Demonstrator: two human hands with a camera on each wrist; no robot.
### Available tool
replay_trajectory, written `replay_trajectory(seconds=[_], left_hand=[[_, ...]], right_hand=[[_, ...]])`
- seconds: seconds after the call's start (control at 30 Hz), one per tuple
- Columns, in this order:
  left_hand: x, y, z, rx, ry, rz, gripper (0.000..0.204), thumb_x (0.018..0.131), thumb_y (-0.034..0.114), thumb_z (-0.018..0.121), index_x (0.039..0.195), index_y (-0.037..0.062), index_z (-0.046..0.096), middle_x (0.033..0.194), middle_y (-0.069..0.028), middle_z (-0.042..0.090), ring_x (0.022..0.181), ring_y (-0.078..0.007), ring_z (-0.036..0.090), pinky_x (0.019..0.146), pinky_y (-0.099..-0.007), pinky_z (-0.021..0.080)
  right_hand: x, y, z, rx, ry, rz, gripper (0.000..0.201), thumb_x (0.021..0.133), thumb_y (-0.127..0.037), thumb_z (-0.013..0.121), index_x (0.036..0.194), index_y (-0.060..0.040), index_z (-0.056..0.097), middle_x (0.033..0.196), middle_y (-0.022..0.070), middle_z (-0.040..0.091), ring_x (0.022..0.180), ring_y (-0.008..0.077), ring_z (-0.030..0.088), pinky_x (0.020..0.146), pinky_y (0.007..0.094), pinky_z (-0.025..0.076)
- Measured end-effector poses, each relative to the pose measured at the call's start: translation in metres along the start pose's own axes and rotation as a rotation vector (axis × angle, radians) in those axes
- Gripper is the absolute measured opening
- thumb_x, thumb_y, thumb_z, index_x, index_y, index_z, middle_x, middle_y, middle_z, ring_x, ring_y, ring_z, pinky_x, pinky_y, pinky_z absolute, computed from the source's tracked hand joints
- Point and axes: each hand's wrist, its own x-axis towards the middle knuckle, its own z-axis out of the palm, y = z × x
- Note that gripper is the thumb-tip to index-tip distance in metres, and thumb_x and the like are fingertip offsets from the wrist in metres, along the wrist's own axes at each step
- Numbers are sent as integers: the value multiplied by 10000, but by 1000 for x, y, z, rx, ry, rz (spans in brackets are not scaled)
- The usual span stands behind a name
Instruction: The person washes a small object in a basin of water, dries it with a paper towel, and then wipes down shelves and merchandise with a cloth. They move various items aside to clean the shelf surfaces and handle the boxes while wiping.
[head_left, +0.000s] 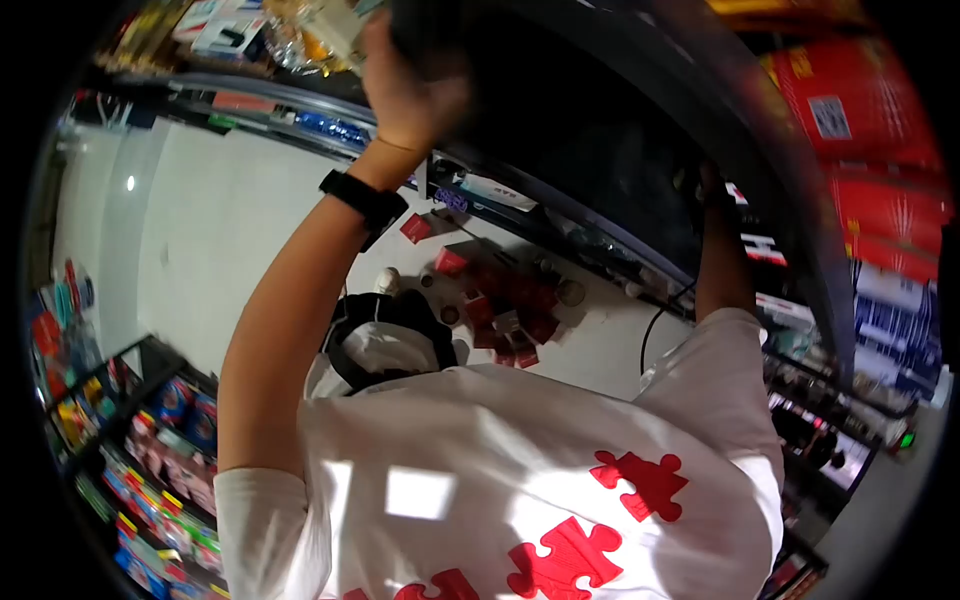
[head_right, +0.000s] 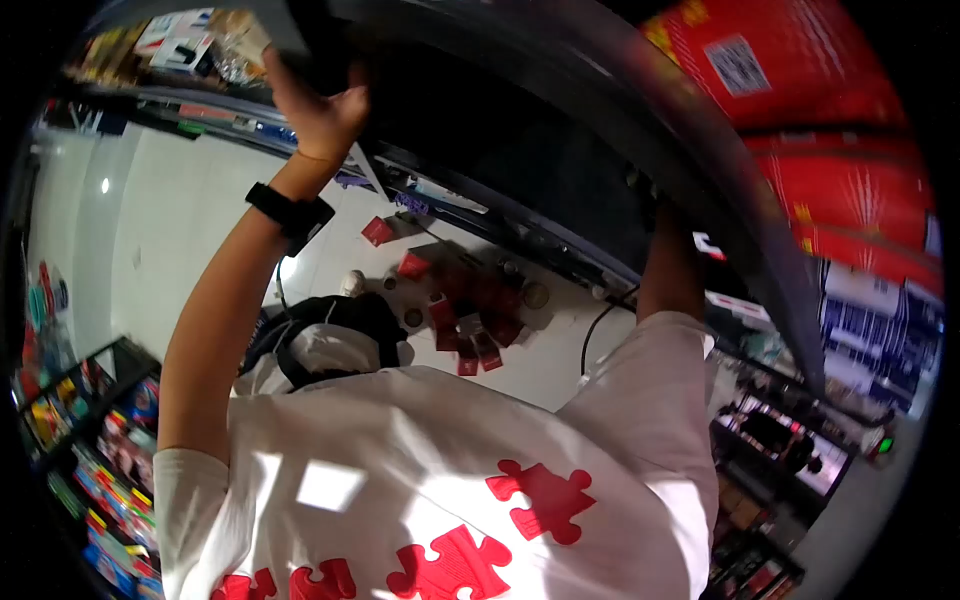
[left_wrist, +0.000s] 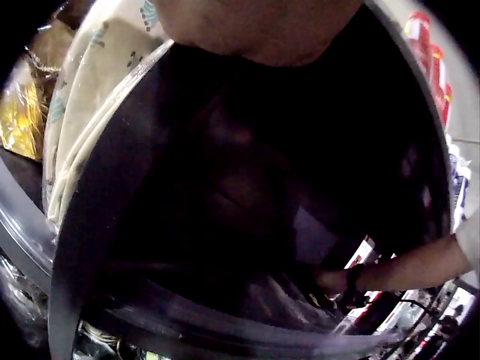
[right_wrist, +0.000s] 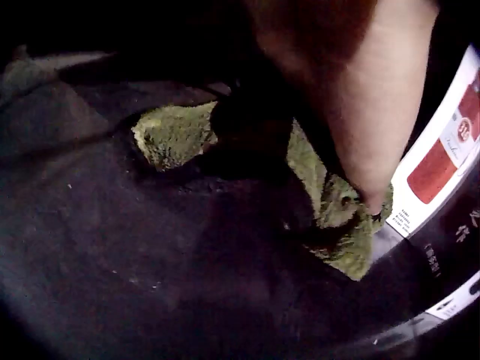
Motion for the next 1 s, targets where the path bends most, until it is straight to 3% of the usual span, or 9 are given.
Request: replay_trajectory(seconds=[0.1,0.13,0.23,0.4,0.57,0.67,0.77,0.83,1.0], left_hand=[[11,16,1,11,16,-40,704,731,173,771,1263,-39,364,1011,-184,563,879,-298,580,812,-372,476],[15,39,-1,71,38,-133,580,730,90,683,1260,15,458,1048,-230,588,952,-426,600,853,-453,475],[17,34,3,4,84,-116,556,733,74,665,1250,13,470,1045,-234,585,925,-437,598,831,-448,482],[20,35,0,122,84,-64,597,668,132,695,1226,16,518,1069,-225,587,1010,-423,560,890,-467,447],[25,33,-3,44,52,-59,603,663,112,693,1233,21,521,1094,-223,588,1014,-426,571,891,-464,460],[30,34,-7,-32,68,14,602,656,101,697,1227,22,524,1138,-217,591,1041,-420,583,900,-450,473],[29,35,-6,-7,44,6,606,653,90,693,1229,16,523,1144,-218,590,1048,-421,581,913,-450,470],[30,29,-4,-57,44,29,606,651,85,691,1228,12,522,1146,-221,588,1055,-424,578,922,-451,469],[32,31,-5,-135,54,98,591,658,71,681,1223,3,521,1154,-234,581,1084,-431,569,951,-451,460]], right_hand=[[8,-2,11,17,4,-36,473,925,-399,546,1235,-46,602,1212,190,644,1094,362,598,926,429,469],[8,-4,15,31,8,-47,478,924,-404,549,1236,-46,602,1212,188,645,1092,358,599,927,426,469],[8,-7,15,142,51,-91,493,921,-420,558,1239,-46,599,1210,180,649,1087,348,603,928,418,470],[-8,-50,22,912,1,-329,518,915,-447,573,1244,-47,595,1207,167,655,1079,331,610,930,404,471],[-72,-222,10,162,-368,-166,716,944,-503,528,1430,14,433,1460,176,454,1266,338,468,1094,396,337],[-44,-173,40,30,-263,-252,687,970,-501,490,1436,0,433,1476,160,443,1279,331,458,1095,411,333],[24,-51,33,-453,-311,-552,507,962,-349,546,1337,-8,549,1288,153,603,1156,303,566,953,360,456],[16,30,51,-793,408,-917,432,967,-267,531,1313,-10,567,1263,141,620,1139,285,573,940,344,467],[4,0,33,-403,-151,-462,471,971,-314,529,1342,-24,541,1322,146,574,1187,299,546,983,366,444]])
